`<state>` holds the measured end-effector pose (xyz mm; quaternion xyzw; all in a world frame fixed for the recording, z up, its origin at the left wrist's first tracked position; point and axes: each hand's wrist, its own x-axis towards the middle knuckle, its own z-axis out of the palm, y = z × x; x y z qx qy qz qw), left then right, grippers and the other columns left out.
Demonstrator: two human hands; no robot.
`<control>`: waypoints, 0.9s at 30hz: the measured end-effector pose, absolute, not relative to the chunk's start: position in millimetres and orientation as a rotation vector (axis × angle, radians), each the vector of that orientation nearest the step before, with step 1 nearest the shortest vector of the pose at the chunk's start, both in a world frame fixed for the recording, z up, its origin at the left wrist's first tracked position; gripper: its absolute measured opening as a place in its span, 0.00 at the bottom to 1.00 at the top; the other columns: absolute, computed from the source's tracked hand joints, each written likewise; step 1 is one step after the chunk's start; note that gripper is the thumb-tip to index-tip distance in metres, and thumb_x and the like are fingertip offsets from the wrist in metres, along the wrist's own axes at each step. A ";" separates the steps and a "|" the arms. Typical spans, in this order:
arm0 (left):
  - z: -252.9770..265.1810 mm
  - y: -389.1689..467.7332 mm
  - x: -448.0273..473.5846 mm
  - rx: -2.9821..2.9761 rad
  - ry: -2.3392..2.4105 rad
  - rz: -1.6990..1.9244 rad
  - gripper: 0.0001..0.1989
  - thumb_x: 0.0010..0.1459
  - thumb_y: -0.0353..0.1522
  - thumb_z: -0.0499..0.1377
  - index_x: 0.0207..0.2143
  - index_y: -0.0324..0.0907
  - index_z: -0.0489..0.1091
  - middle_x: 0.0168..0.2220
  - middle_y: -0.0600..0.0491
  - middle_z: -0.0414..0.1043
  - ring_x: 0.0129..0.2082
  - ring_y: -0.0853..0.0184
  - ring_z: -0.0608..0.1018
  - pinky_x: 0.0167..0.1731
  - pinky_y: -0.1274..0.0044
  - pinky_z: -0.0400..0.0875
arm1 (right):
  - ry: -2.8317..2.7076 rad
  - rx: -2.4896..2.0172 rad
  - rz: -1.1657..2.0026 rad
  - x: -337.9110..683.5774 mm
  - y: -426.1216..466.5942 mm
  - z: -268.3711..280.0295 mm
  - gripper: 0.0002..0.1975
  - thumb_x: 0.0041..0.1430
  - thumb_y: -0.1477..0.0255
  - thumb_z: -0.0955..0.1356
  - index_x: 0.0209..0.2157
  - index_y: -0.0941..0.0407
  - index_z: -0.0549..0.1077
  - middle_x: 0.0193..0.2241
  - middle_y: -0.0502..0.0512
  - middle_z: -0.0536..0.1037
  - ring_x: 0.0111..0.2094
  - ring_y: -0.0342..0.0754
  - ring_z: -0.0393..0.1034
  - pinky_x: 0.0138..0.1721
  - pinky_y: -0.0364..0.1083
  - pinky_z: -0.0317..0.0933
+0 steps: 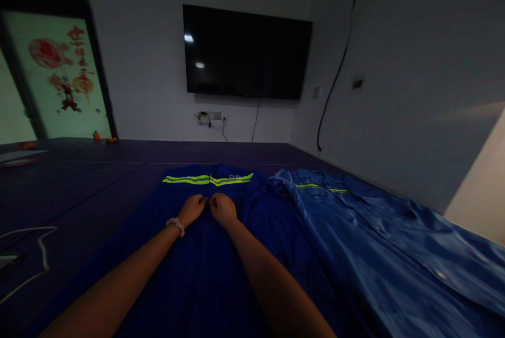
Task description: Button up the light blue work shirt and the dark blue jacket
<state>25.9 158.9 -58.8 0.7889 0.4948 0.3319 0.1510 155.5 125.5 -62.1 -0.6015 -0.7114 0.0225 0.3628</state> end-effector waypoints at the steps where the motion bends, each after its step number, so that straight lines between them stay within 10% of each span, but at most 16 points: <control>1: -58.8 159.4 26.1 2.262 1.431 0.951 0.15 0.57 0.33 0.50 0.20 0.38 0.66 0.22 0.50 0.69 0.23 0.69 0.69 0.24 0.78 0.52 | -1.832 -1.545 0.070 155.9 126.3 -62.6 0.03 0.51 0.75 0.66 0.29 0.56 0.72 0.29 0.52 0.76 0.31 0.43 0.69 0.28 0.40 0.55; 27: -62.8 160.5 24.0 2.228 1.428 0.995 0.16 0.57 0.33 0.49 0.20 0.38 0.69 0.19 0.53 0.68 0.22 0.71 0.67 0.22 0.79 0.51 | -1.718 -1.582 0.203 160.2 135.5 -70.8 0.02 0.47 0.73 0.69 0.25 0.56 0.72 0.22 0.50 0.75 0.26 0.43 0.70 0.26 0.39 0.57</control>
